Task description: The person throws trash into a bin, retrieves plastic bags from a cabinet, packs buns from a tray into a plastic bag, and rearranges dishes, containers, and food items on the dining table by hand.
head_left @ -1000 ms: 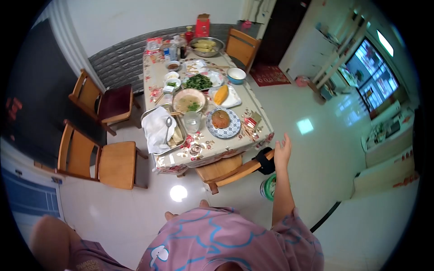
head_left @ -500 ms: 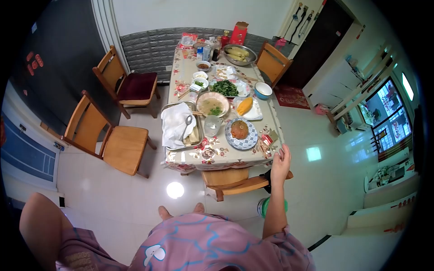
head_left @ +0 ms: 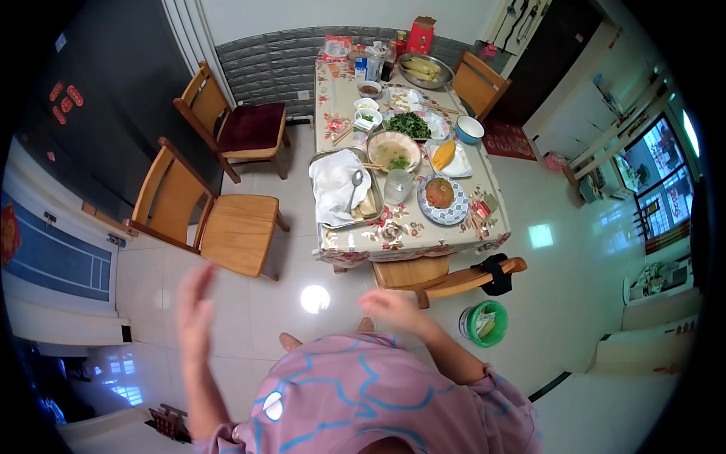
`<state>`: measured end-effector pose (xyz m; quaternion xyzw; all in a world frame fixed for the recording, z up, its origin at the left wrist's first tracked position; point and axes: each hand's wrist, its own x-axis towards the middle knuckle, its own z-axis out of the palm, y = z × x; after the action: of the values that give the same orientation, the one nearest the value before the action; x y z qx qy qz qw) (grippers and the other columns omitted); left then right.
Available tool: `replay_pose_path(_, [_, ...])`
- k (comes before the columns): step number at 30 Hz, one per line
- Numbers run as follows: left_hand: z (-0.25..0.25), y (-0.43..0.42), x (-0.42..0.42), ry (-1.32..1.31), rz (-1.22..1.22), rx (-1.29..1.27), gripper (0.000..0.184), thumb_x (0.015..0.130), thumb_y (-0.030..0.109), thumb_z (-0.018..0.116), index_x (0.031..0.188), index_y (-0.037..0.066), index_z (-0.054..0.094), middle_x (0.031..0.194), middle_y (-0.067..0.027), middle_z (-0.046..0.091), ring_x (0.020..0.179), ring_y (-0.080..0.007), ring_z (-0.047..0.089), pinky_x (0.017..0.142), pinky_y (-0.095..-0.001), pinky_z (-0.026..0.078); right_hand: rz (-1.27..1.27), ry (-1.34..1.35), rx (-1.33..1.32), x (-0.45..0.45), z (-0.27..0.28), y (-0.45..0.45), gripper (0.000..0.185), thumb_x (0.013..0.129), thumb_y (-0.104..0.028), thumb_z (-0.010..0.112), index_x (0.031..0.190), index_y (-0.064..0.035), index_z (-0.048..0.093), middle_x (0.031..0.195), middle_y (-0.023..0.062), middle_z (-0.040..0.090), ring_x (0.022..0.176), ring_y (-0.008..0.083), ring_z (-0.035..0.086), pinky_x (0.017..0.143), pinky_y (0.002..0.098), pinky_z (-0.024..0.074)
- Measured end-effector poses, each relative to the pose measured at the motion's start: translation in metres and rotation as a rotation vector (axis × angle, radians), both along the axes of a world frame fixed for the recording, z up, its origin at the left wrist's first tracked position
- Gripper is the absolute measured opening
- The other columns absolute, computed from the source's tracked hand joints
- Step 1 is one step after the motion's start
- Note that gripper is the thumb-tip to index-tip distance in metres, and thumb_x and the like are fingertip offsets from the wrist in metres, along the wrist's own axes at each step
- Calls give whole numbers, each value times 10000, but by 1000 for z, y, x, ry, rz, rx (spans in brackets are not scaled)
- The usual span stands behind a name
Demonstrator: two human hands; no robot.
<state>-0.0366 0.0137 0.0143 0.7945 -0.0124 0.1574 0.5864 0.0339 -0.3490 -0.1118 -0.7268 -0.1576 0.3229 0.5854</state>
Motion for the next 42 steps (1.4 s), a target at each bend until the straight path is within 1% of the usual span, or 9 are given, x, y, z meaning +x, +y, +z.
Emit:
replay_pose_path(3, [-173, 5, -61, 716, -232, -294, 617, 949, 456, 459, 1393, 30, 415, 1386, -168, 468, 1284, -272, 446, 1083, -393, 297, 357, -82, -126, -35, -56, 49, 386, 981, -396, 432, 1157, -92, 591, 1034, 81, 626, 944, 185, 613, 834, 372, 467])
replay_pose_path(9, [-250, 95, -127, 1279, -253, 363, 542, 964, 428, 444, 1322, 26, 512, 1251, -169, 582, 1178, -277, 535, 1021, -395, 375, 557, -142, -781, -37, -75, 93, 523, 949, -528, 346, 1138, -112, 602, 1097, 147, 631, 1049, 316, 595, 871, 440, 462])
replay_pose_path(13, [-132, 139, -63, 353, 202, -160, 334, 947, 314, 518, 857, 21, 652, 797, -98, 648, 776, -202, 612, 910, -408, 463, 587, -170, -892, -47, -95, 125, 493, 946, -491, 388, 1095, -77, 610, 1101, 169, 623, 1053, 340, 579, 900, 440, 451])
replay_pose_path(18, [48, 182, -40, -908, -773, -419, 563, 965, 404, 402, 458, 161, 386, 451, 15, 422, 422, -109, 409, 867, -434, 393, 514, -222, -851, -57, -95, 177, 388, 928, -392, 464, 1057, -61, 620, 1107, 178, 616, 1062, 344, 568, 921, 438, 438])
replay_pose_path(21, [117, 140, -30, -1285, -974, -451, 187, 930, 224, 463, 878, 49, 503, 834, -61, 576, 873, -172, 483, 1019, -470, 318, 597, -377, -757, -57, -112, 190, 312, 905, -304, 486, 1051, -58, 613, 1102, 186, 617, 1079, 337, 564, 920, 442, 438])
replay_pose_path(24, [140, 110, -12, -1542, -1115, -471, 293, 907, 104, 504, 1159, -25, 582, 1090, -111, 678, 1173, -214, 532, 1121, -494, 268, 489, -372, -648, -53, -124, 190, 251, 843, -185, 499, 983, -24, 631, 1047, 202, 634, 1056, 346, 588, 867, 426, 468])
replay_pose_path(26, [136, 100, 3, -1941, -538, -332, 285, 915, 92, 463, 1138, -20, 602, 1055, -96, 692, 1146, -235, 547, 1116, -493, 263, 399, -214, -691, -39, -102, 188, 259, 856, -193, 480, 977, -22, 631, 1000, 215, 643, 1012, 366, 605, 854, 443, 473])
replay_pose_path(30, [126, 91, 40, -1613, -1036, -352, 276, 906, 99, 482, 1114, -15, 624, 1080, -85, 685, 1137, -248, 545, 1094, -511, 270, 391, -198, -691, -7, -99, 171, 265, 866, -202, 465, 974, -21, 625, 966, 223, 648, 947, 383, 624, 829, 462, 484])
replay_pose_path(42, [129, -5, 162, -1487, -1249, -660, 218, 879, 131, 537, 972, -6, 679, 1012, -101, 689, 1076, -255, 555, 1018, -471, 350, 345, -319, -657, 106, -101, 99, 225, 897, -266, 516, 992, -84, 607, 947, 174, 653, 907, 342, 626, 793, 452, 484])
